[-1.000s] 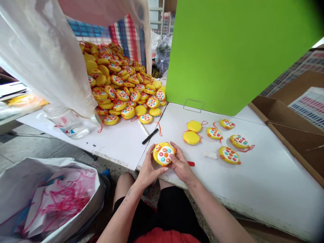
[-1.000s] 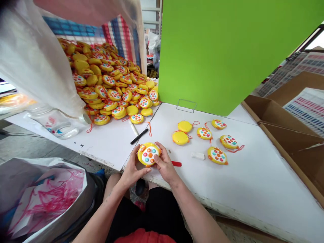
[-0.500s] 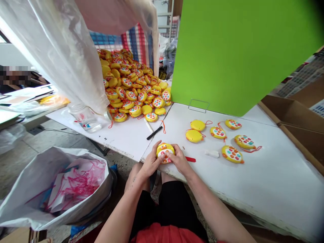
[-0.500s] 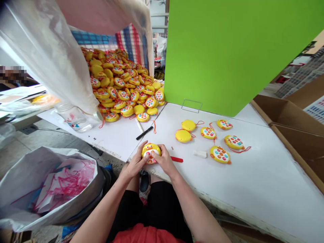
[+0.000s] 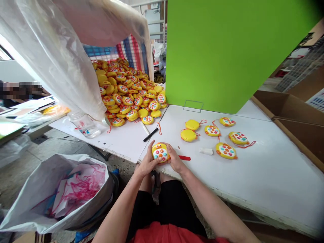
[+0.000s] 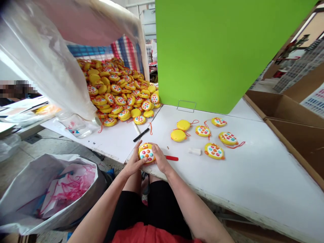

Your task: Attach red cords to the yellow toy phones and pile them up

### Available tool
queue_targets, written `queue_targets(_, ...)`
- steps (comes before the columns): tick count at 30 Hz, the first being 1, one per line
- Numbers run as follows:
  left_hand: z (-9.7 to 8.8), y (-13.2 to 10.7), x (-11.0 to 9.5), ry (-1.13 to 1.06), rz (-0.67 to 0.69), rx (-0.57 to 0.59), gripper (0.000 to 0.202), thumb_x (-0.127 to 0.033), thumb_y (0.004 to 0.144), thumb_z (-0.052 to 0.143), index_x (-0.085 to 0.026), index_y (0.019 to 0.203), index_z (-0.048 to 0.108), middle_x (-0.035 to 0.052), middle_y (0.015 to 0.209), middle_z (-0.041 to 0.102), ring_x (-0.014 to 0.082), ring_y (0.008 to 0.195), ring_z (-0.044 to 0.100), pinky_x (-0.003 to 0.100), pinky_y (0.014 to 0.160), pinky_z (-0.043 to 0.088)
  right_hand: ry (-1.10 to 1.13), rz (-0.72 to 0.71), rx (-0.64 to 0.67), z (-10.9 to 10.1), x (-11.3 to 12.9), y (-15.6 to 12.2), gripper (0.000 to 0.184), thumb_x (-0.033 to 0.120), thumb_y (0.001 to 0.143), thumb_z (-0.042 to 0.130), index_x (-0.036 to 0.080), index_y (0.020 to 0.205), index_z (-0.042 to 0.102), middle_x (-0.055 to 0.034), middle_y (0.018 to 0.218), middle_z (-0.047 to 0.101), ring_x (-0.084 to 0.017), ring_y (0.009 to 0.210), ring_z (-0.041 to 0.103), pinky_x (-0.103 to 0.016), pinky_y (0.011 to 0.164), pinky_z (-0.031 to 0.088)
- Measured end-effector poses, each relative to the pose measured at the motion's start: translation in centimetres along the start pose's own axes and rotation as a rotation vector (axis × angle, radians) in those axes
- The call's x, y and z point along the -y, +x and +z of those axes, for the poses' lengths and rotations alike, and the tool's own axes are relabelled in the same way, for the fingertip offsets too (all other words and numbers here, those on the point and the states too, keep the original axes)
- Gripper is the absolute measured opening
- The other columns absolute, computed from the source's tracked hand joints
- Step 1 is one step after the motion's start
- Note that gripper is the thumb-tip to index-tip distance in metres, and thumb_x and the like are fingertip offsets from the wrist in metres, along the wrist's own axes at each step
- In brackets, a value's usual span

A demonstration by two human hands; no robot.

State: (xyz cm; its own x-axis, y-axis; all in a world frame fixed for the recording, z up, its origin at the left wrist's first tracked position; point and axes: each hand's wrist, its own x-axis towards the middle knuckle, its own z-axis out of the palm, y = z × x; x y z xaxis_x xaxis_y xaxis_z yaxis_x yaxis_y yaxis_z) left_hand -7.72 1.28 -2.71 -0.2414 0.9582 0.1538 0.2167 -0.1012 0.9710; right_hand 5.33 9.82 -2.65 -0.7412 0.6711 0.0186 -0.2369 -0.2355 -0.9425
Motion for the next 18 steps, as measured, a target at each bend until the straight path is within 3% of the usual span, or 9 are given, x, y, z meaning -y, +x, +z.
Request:
queue_targets(3,-0.30,0.00,0.09,0.031,-0.014,0.007,0.075,-0.047,0.089,0.050,-0.019,0.148,0.012,0.0131,0.131,0.049,0.0254,0.110,0.054,0.042,0.097,0.045,0.063,0.051,0.029,0.02,0.13,-0.05,0.045,0.057,0.086,0.048,0.029,0.122,0.050,-0.0053,0.120,0.056,-0.025,0.098,0.062,-0.040,0.064,0.059)
queue_targets(6,-0.47,-0.03,0.27,0.048,-0.005,0.012,0.068,-0.048,0.091,0.044,-0.020,0.147,0.017,0.0121,0.134,0.047,0.0256,0.114,0.052,0.042,0.101,0.042,-0.006,0.035,0.000,-0.03,-0.18,0.07,0.042,0.049,0.081,0.059,0.029,0.118,0.052,-0.0040,0.115,0.058,-0.024,0.092,0.063,-0.038,0.066,0.058)
queue_targets(9,-0.45,-0.10,0.50,0.022,0.005,0.067,0.088,-0.050,0.082,0.060,-0.020,0.148,0.012,0.0129,0.132,0.049,0.0267,0.112,0.054,0.041,0.096,0.045,-0.117,-0.079,-0.082,-0.11,-0.67,0.24,0.036,0.043,0.079,0.064,0.025,0.110,0.056,-0.0026,0.107,0.062,-0.022,0.094,0.061,-0.036,0.079,0.054)
queue_targets(12,-0.20,-0.19,0.58,0.012,0.002,0.033,0.114,-0.044,0.063,0.080,-0.020,0.148,0.007,0.0130,0.128,0.051,0.0267,0.106,0.057,0.040,0.091,0.049,-0.173,-0.133,-0.090,-0.13,-0.81,0.29,0.034,0.043,0.082,0.061,0.023,0.109,0.057,-0.0029,0.105,0.063,-0.021,0.097,0.060,-0.036,0.087,0.050)
queue_targets(15,0.07,-0.25,0.24,0.027,-0.037,-0.042,0.105,-0.041,0.066,0.078,-0.022,0.147,0.013,0.0112,0.124,0.053,0.0241,0.101,0.059,0.040,0.088,0.051,-0.196,-0.147,-0.068,-0.12,-0.55,0.25,0.035,0.047,0.087,0.053,0.024,0.112,0.057,-0.0039,0.111,0.062,-0.021,0.103,0.058,-0.036,0.091,0.048)
queue_targets(18,0.04,-0.21,-0.24,-0.007,-0.073,-0.039,0.098,-0.040,0.071,0.074,-0.023,0.146,0.014,0.0109,0.123,0.054,0.0236,0.102,0.060,0.040,0.089,0.051,-0.194,-0.123,-0.042,-0.03,-0.45,0.15,0.037,0.051,0.091,0.046,0.026,0.116,0.056,-0.0038,0.115,0.061,-0.021,0.107,0.056,-0.036,0.092,0.048)
